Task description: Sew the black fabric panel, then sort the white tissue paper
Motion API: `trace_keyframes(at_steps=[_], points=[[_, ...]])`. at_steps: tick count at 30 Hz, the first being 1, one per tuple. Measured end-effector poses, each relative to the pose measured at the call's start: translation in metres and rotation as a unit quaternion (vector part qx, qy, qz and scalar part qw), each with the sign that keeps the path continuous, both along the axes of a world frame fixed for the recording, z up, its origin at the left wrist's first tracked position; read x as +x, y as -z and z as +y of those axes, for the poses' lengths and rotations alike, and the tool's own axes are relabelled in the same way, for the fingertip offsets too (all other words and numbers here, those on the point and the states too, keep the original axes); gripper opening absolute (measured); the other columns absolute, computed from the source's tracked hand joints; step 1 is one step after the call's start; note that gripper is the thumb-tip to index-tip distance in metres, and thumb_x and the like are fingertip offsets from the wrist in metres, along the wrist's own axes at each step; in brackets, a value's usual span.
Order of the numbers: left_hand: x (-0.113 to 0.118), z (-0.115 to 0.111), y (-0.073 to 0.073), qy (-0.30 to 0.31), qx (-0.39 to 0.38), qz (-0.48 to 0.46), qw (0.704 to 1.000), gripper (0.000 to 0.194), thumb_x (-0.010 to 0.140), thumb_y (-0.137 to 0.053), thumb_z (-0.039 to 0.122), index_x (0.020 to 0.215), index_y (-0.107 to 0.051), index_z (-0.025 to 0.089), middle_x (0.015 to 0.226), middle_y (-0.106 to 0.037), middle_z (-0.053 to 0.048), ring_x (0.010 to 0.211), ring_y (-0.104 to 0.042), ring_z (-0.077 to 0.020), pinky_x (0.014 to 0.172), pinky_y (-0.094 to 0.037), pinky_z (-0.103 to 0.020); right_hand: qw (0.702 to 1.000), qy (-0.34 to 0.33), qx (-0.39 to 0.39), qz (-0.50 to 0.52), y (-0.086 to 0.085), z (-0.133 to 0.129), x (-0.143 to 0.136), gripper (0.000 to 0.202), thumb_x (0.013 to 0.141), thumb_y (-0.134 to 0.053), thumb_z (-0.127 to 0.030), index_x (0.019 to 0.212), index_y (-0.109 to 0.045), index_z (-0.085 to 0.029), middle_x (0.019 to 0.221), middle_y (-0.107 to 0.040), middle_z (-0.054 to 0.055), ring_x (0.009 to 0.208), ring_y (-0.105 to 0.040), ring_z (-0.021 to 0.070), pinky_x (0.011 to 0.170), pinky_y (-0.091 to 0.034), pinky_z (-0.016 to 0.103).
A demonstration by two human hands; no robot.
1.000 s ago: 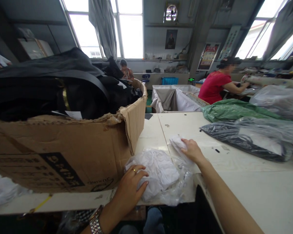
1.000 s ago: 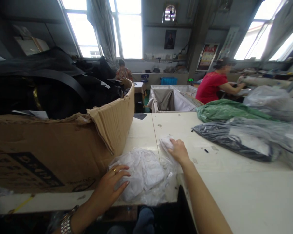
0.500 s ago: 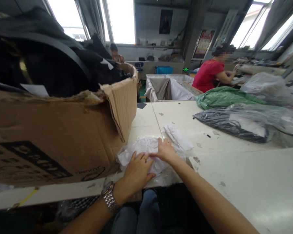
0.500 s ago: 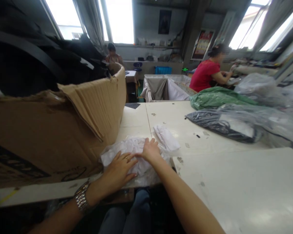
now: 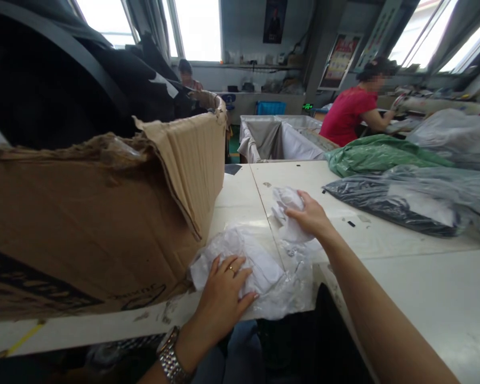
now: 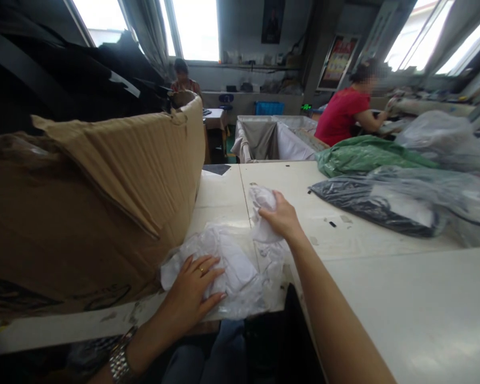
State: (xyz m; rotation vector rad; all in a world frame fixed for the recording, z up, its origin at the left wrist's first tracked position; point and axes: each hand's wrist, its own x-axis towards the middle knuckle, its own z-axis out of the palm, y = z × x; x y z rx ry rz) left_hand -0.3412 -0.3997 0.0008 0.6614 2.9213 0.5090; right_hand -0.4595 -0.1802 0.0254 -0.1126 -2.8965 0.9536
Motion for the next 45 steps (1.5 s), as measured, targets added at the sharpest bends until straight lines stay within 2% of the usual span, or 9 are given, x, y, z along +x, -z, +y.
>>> trace_keyframes(at_steps=[4, 7, 11, 14, 20, 28, 33, 41, 45], points=[[0.004, 0.0, 0.0, -0.006, -0.005, 0.008, 1.0, 0.036, 0.077, -0.055, 0.033, 0.111, -0.054, 0.022, 0.128, -0.044, -0.005, 0.122, -0.032, -0.0238, 0.105, -0.016, -0.052, 0.971, 0.039, 0.207, -0.111, 0.021, 0.018, -0.004, 0.069, 0.078, -0.053, -0.042, 0.134, -0.026, -0.012, 0.129, -0.031, 0.022, 0.117, -0.03, 0.0362, 0.091, -0.031, 0.048], [0.008, 0.0, -0.004, -0.018, -0.014, 0.013, 1.0, 0.036, 0.076, -0.056, 0.032, 0.111, -0.053, 0.022, 0.13, -0.042, -0.005, 0.122, -0.032, -0.0237, 0.104, -0.018, -0.052, 0.966, 0.046, 0.255, -0.024, 0.023, 0.002, 0.006, 0.065, 0.081, -0.049, -0.046, 0.13, -0.033, -0.007, 0.134, -0.022, 0.023, 0.123, -0.018, 0.0356, 0.095, -0.026, 0.049], [0.009, -0.001, -0.006, -0.019, -0.015, 0.027, 0.999, 0.037, 0.074, -0.059, 0.03, 0.109, -0.054, 0.022, 0.129, -0.043, -0.007, 0.118, -0.037, -0.025, 0.101, -0.023, -0.053, 0.984, -0.108, 0.139, -0.019, 0.007, -0.039, 0.03, 0.025, 0.084, -0.049, -0.031, 0.094, -0.062, -0.012, 0.095, -0.059, 0.01, 0.092, -0.052, 0.0211, 0.082, -0.039, 0.028], [0.008, -0.004, 0.0, -0.022, 0.005, 0.064, 0.998, 0.035, 0.072, -0.061, 0.029, 0.106, -0.056, 0.022, 0.124, -0.046, -0.009, 0.113, -0.041, -0.0264, 0.098, -0.029, -0.053, 0.965, -0.183, 0.137, -0.127, 0.009, -0.065, 0.048, 0.036, 0.074, -0.062, -0.038, 0.095, -0.059, -0.009, 0.09, -0.06, 0.013, 0.087, -0.055, 0.0259, 0.074, -0.041, 0.032], [0.012, -0.012, 0.021, -0.044, 0.083, 0.143, 0.985, 0.033, 0.069, -0.063, 0.023, 0.1, -0.056, 0.018, 0.119, -0.045, -0.011, 0.112, -0.041, -0.0275, 0.092, -0.041, -0.048, 0.968, -0.145, 0.054, -0.198, 0.026, -0.08, 0.052, 0.063, 0.062, -0.072, -0.033, 0.11, -0.045, -0.002, 0.102, -0.054, 0.018, 0.096, -0.051, 0.0281, 0.076, -0.039, 0.029], [0.017, -0.022, 0.028, -0.067, 0.114, 0.135, 0.982, 0.031, 0.071, -0.061, 0.024, 0.101, -0.053, 0.021, 0.126, -0.038, -0.01, 0.114, -0.04, -0.0272, 0.091, -0.041, -0.049, 0.975, -0.137, -0.067, -0.161, 0.013, -0.052, 0.033, 0.021, 0.065, -0.06, -0.012, 0.086, -0.057, -0.009, 0.086, -0.058, 0.007, 0.083, -0.053, 0.0195, 0.065, -0.036, 0.024], [0.019, -0.023, 0.028, -0.068, 0.115, 0.131, 0.982, 0.033, 0.071, -0.061, 0.024, 0.103, -0.052, 0.022, 0.128, -0.035, -0.009, 0.116, -0.039, -0.0265, 0.093, -0.04, -0.048, 0.96, -0.156, -0.169, -0.16, 0.016, -0.032, 0.025, 0.017, 0.066, -0.055, -0.009, 0.083, -0.055, -0.011, 0.075, -0.055, 0.001, 0.072, -0.052, 0.0147, 0.06, -0.036, 0.021], [0.03, -0.03, 0.033, -0.076, 0.077, 0.196, 0.975, 0.051, 0.074, -0.056, 0.025, 0.121, -0.038, 0.022, 0.13, -0.034, -0.011, 0.118, -0.038, -0.0262, 0.092, -0.042, -0.047, 0.961, -0.097, 0.227, -0.125, 0.013, -0.051, 0.039, 0.038, 0.071, -0.05, -0.008, 0.109, -0.044, -0.004, 0.102, -0.053, 0.018, 0.093, -0.051, 0.0302, 0.073, -0.04, 0.034], [0.039, -0.039, 0.038, -0.073, 0.069, 0.197, 0.975, 0.046, 0.076, -0.053, 0.025, 0.12, -0.04, 0.024, 0.12, -0.045, -0.008, 0.11, -0.046, -0.0224, 0.089, -0.046, -0.041, 0.977, -0.139, 0.162, 0.021, 0.011, -0.071, 0.052, 0.028, 0.074, -0.045, -0.004, 0.1, -0.052, -0.01, 0.1, -0.054, 0.012, 0.096, -0.049, 0.023, 0.079, -0.038, 0.028]])
